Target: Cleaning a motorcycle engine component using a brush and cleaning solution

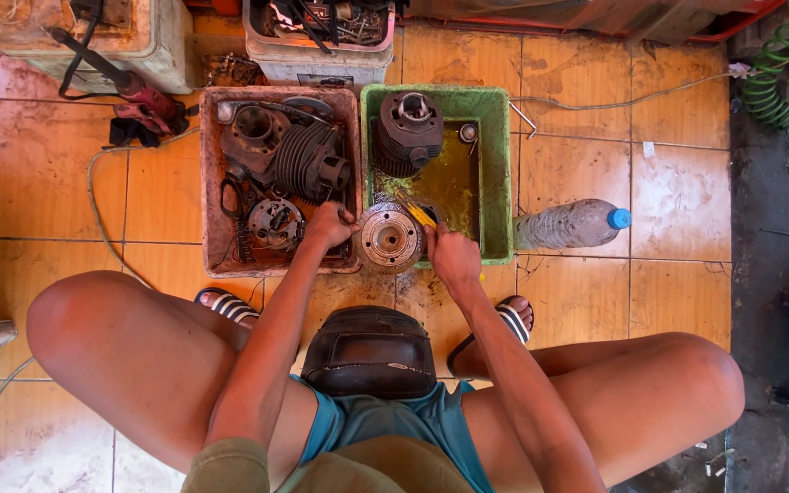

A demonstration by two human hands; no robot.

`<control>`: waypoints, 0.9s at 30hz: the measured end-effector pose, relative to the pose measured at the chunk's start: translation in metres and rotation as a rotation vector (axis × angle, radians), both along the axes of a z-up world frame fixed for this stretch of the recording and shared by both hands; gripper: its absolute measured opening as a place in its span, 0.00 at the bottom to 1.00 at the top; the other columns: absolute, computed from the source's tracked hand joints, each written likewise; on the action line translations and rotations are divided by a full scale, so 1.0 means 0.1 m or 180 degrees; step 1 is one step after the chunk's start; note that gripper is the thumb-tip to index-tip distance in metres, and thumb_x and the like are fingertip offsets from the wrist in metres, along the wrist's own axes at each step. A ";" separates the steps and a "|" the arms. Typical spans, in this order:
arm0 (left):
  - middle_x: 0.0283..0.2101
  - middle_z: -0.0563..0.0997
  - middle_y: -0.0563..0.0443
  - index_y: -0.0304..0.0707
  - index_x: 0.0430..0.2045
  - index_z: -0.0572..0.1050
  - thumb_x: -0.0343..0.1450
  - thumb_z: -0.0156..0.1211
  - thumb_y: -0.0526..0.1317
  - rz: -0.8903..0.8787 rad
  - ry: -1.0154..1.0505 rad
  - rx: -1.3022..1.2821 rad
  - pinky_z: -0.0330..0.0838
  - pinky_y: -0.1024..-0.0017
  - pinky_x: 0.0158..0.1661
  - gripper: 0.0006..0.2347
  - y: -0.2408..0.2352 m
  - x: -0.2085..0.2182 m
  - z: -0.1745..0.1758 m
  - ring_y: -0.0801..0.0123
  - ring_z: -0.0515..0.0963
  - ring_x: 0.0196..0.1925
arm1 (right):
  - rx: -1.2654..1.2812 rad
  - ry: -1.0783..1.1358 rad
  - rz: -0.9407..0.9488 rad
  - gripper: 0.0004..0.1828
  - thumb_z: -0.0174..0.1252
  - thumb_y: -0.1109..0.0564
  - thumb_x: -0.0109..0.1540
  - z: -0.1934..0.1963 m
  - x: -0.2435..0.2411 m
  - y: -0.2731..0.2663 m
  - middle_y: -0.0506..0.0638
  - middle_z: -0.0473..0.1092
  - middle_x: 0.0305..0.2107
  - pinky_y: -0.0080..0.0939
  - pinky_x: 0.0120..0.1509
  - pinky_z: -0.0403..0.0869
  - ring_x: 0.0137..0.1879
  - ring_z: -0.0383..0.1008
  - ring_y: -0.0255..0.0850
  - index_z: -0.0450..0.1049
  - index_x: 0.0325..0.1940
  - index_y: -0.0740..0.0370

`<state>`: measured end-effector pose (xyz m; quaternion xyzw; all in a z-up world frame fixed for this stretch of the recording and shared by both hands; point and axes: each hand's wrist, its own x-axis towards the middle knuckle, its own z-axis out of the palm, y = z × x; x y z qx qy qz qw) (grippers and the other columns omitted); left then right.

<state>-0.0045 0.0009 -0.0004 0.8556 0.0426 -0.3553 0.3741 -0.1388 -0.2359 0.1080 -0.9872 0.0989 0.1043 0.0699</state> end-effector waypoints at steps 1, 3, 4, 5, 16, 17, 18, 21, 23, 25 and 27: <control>0.37 0.86 0.47 0.41 0.32 0.82 0.63 0.76 0.37 0.0012 -0.0004 0.0003 0.79 0.64 0.45 0.09 0.02 -0.01 0.11 0.60 0.84 0.48 | 0.0003 -0.0004 0.0012 0.25 0.40 0.41 0.72 0.04 0.00 -0.01 0.57 0.74 0.21 0.52 0.32 0.79 0.27 0.81 0.53 0.75 0.50 0.61; 0.40 0.85 0.44 0.38 0.34 0.81 0.64 0.75 0.37 0.0066 0.0020 -0.0107 0.78 0.63 0.48 0.09 0.05 -0.02 0.32 0.57 0.83 0.50 | 0.0111 0.0083 0.0229 0.27 0.41 0.37 0.71 0.11 0.00 -0.05 0.59 0.76 0.23 0.55 0.35 0.80 0.31 0.82 0.55 0.77 0.46 0.60; 0.40 0.85 0.44 0.38 0.34 0.81 0.64 0.75 0.37 0.0069 0.0014 -0.0109 0.78 0.63 0.48 0.09 0.08 -0.02 0.29 0.57 0.83 0.50 | 0.0110 0.0077 0.0232 0.27 0.41 0.37 0.71 0.12 0.01 -0.01 0.59 0.76 0.23 0.55 0.35 0.80 0.31 0.82 0.55 0.77 0.46 0.60; 0.39 0.85 0.45 0.40 0.34 0.81 0.64 0.75 0.39 0.0016 -0.0029 -0.0104 0.78 0.63 0.46 0.10 0.10 -0.03 0.25 0.59 0.83 0.48 | 0.0072 0.0093 0.0425 0.27 0.40 0.36 0.71 0.14 0.01 0.02 0.58 0.77 0.24 0.56 0.42 0.79 0.34 0.82 0.56 0.78 0.48 0.56; 0.43 0.84 0.32 0.30 0.41 0.80 0.68 0.73 0.42 -0.0230 -0.0036 -0.0257 0.78 0.54 0.47 0.15 0.20 -0.13 0.17 0.45 0.82 0.52 | 0.0021 0.0215 -0.0230 0.26 0.43 0.35 0.68 -0.18 0.13 0.07 0.56 0.79 0.26 0.55 0.46 0.79 0.38 0.83 0.56 0.83 0.42 0.49; 0.42 0.84 0.38 0.33 0.41 0.80 0.69 0.70 0.40 -0.0159 0.0018 -0.0243 0.78 0.58 0.46 0.11 0.21 -0.12 0.11 0.51 0.83 0.49 | 0.0367 0.0335 -0.0013 0.24 0.46 0.34 0.67 -0.13 0.13 0.15 0.55 0.80 0.27 0.55 0.47 0.79 0.40 0.83 0.56 0.83 0.41 0.47; 0.40 0.85 0.43 0.36 0.40 0.80 0.71 0.68 0.37 -0.0088 0.0071 -0.0230 0.78 0.62 0.45 0.08 0.23 -0.11 0.05 0.58 0.84 0.46 | 0.0712 0.0454 0.0205 0.22 0.50 0.34 0.66 -0.08 0.13 0.23 0.55 0.81 0.29 0.56 0.49 0.79 0.42 0.83 0.56 0.84 0.41 0.44; 0.38 0.85 0.45 0.35 0.42 0.80 0.74 0.61 0.37 -0.0083 0.0008 -0.0198 0.78 0.61 0.43 0.07 0.25 -0.10 0.03 0.58 0.84 0.44 | 0.0218 0.0506 0.0044 0.23 0.51 0.31 0.65 -0.15 0.23 0.15 0.53 0.80 0.29 0.55 0.48 0.80 0.42 0.83 0.54 0.84 0.43 0.44; 0.38 0.85 0.44 0.34 0.42 0.80 0.76 0.58 0.39 -0.0102 -0.0019 -0.0253 0.78 0.61 0.43 0.08 0.27 -0.06 0.12 0.58 0.83 0.43 | 0.0223 0.0486 -0.0026 0.22 0.50 0.32 0.66 -0.02 0.26 0.13 0.53 0.80 0.29 0.55 0.48 0.80 0.41 0.83 0.54 0.83 0.44 0.42; 0.37 0.85 0.44 0.34 0.43 0.80 0.77 0.55 0.40 -0.0145 -0.0056 -0.0315 0.78 0.61 0.43 0.09 0.28 -0.07 0.23 0.58 0.83 0.43 | 0.0221 0.0455 -0.0119 0.21 0.48 0.33 0.67 -0.02 0.26 0.15 0.52 0.80 0.29 0.56 0.48 0.80 0.41 0.83 0.54 0.83 0.46 0.40; 0.37 0.85 0.43 0.37 0.43 0.81 0.78 0.54 0.42 -0.0009 -0.0072 -0.0302 0.77 0.61 0.42 0.10 0.26 -0.09 0.33 0.58 0.83 0.42 | 0.0790 0.0759 0.0115 0.20 0.55 0.33 0.62 -0.15 0.24 0.18 0.53 0.81 0.33 0.56 0.53 0.80 0.47 0.82 0.55 0.85 0.44 0.41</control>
